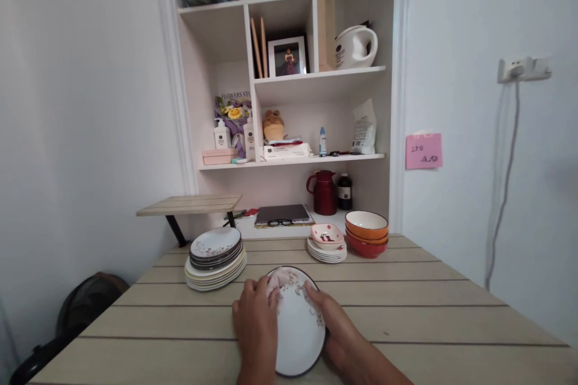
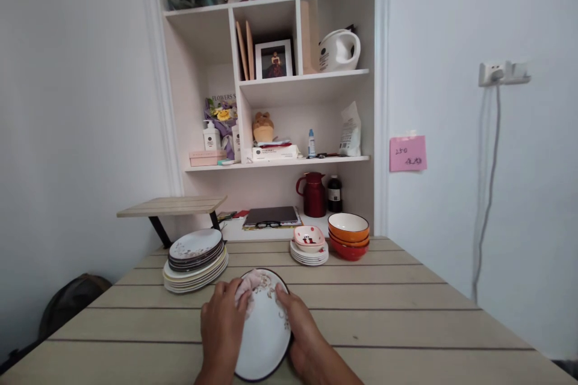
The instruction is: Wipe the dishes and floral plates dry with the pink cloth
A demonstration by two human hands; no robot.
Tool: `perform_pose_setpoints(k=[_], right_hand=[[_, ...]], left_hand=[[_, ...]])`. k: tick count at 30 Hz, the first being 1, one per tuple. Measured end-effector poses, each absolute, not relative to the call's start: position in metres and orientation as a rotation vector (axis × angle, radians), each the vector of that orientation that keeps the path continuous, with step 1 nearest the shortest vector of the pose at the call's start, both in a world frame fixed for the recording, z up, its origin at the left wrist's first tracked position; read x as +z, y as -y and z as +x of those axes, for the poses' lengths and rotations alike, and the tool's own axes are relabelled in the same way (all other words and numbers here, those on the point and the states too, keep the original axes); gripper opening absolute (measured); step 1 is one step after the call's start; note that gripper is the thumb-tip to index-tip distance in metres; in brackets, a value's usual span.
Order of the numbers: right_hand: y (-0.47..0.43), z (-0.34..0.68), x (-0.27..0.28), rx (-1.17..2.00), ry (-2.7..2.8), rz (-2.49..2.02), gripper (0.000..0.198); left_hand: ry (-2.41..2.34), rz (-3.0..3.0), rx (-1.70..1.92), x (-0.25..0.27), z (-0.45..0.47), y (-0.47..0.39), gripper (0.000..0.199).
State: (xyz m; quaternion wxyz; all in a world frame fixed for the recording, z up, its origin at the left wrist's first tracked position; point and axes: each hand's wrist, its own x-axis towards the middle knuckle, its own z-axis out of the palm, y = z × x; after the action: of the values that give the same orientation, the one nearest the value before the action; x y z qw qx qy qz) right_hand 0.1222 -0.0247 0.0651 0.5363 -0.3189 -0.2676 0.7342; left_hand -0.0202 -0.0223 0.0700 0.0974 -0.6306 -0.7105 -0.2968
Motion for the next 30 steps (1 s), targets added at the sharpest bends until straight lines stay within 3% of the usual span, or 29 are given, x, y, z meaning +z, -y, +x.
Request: perform_pose_setpoints(k=[24,30], right_hand=[[0.011,0.147,0.076,1.738,0.374,-0.882,0.046],[0.009,0.151,0.076,1.765,0.373,-0.887,0.048]], left_hand=[[1.615,-2.614,-1.187,0.053,-0.002,0.020,0.053],[1.747,-2.601,-1.103,0.051,0.004,0.020,0.075]])
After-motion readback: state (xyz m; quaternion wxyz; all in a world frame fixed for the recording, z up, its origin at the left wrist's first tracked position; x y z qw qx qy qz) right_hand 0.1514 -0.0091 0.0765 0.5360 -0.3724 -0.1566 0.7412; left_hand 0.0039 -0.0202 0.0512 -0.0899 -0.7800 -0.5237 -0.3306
